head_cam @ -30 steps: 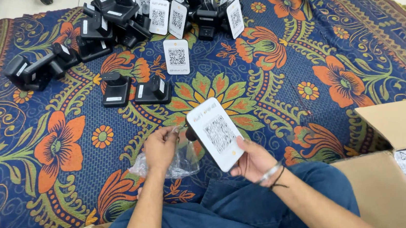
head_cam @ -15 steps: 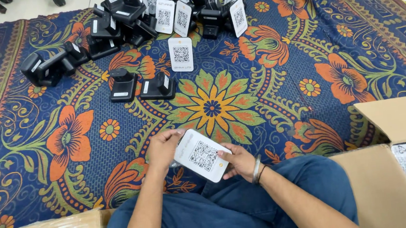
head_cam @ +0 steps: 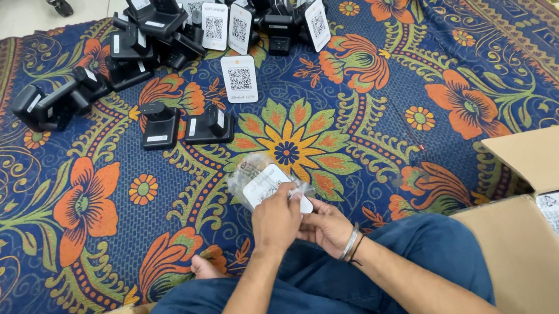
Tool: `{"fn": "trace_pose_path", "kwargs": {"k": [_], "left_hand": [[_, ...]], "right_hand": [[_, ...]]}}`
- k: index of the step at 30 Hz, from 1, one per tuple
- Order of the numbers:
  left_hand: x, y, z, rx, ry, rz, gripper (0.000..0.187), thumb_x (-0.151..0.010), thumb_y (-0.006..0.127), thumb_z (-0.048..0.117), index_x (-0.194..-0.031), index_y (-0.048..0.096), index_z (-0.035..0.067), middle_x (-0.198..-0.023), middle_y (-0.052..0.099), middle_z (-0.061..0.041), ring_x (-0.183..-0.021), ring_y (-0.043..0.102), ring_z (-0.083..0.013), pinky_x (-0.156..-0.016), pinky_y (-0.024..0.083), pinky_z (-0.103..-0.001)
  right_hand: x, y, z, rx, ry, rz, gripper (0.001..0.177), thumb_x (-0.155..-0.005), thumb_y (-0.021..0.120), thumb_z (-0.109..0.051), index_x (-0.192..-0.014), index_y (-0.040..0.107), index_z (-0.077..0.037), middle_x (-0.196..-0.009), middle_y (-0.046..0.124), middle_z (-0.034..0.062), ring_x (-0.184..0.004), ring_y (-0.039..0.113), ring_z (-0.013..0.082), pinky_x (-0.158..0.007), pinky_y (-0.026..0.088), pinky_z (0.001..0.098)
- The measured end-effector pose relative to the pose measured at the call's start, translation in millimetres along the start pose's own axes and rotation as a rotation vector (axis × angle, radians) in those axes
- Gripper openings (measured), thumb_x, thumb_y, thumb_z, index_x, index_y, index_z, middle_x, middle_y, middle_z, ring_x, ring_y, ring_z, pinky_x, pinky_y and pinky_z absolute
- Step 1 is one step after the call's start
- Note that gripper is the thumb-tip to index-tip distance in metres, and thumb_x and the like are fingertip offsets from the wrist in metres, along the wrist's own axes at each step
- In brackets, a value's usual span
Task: The person unpacks electronic devices from boxes and arranges them on a rug.
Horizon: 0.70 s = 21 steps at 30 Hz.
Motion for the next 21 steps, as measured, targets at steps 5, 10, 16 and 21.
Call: {"fn": "trace_pose_path", "kwargs": {"k": [5, 10, 16, 21], "left_hand": [[8, 23, 16, 0.097, 0.145, 0.03, 0.025, -0.092, 0.061, 0.027, -0.109, 0.077, 0.016, -0.09, 0.076, -0.017, -0.081, 0.071, -0.0394, -0.074, 0.055, -0.05], [12, 23, 27, 0.24, 0.226, 0.006, 0.023, -0.092, 0.064, 0.027, -0.104, 0.079, 0.015, -0.091, 0.077, -0.015, -0.083, 0.073, -0.0354, -0.075, 0.057, -0.046], [19, 20, 37, 0.19, 0.363, -0.08, 0.021, -0.09, 0.066, 0.024, -0.101, 0.081, 0.013, -0.088, 0.077, -0.016, -0.081, 0.072, -0.0355, -0.078, 0.056, -0.046], [-9, -10, -10, 0.654, 0.08, 0.06, 0.019, -0.094, 0.065, 0.022, -0.103, 0.077, 0.011, -0.081, 0.08, -0.008, -0.07, 0.077, -0.0149, -0.063, 0.059, -0.032]], "right_hand": [[-29, -53, 24, -0.06, -0.105, 0.055, 0.026, -0.097, 0.059, -0.009, -0.122, 0.063, -0.005, -0.105, 0.073, 0.0073, -0.093, 0.072, 0.0196, -0.083, 0.061, 0.0361], [-40, -59, 21, 0.048, -0.235, 0.037, 0.019, -0.102, 0.061, -0.005, -0.117, 0.065, 0.006, -0.105, 0.071, 0.0134, -0.091, 0.069, 0.0228, -0.079, 0.057, 0.0375], [-36, -63, 2, 0.408, -0.398, 0.245, 0.032, -0.094, 0.061, -0.017, -0.12, 0.066, 0.002, -0.108, 0.078, 0.0126, -0.093, 0.075, 0.0192, -0.083, 0.062, 0.0331], [27, 17, -78, 1.44, -0.334, 0.586, 0.039, -0.091, 0.08, -0.041, -0.113, 0.071, -0.011, -0.094, 0.08, 0.0085, -0.082, 0.076, 0.0156, -0.078, 0.061, 0.0288]]}}
Point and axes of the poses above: each hand's wrist, its own x-axis away from the middle knuckle, its own y-axis out of the palm, z = x × y, the point moved 7 cm from there along -x, towards the middle knuckle
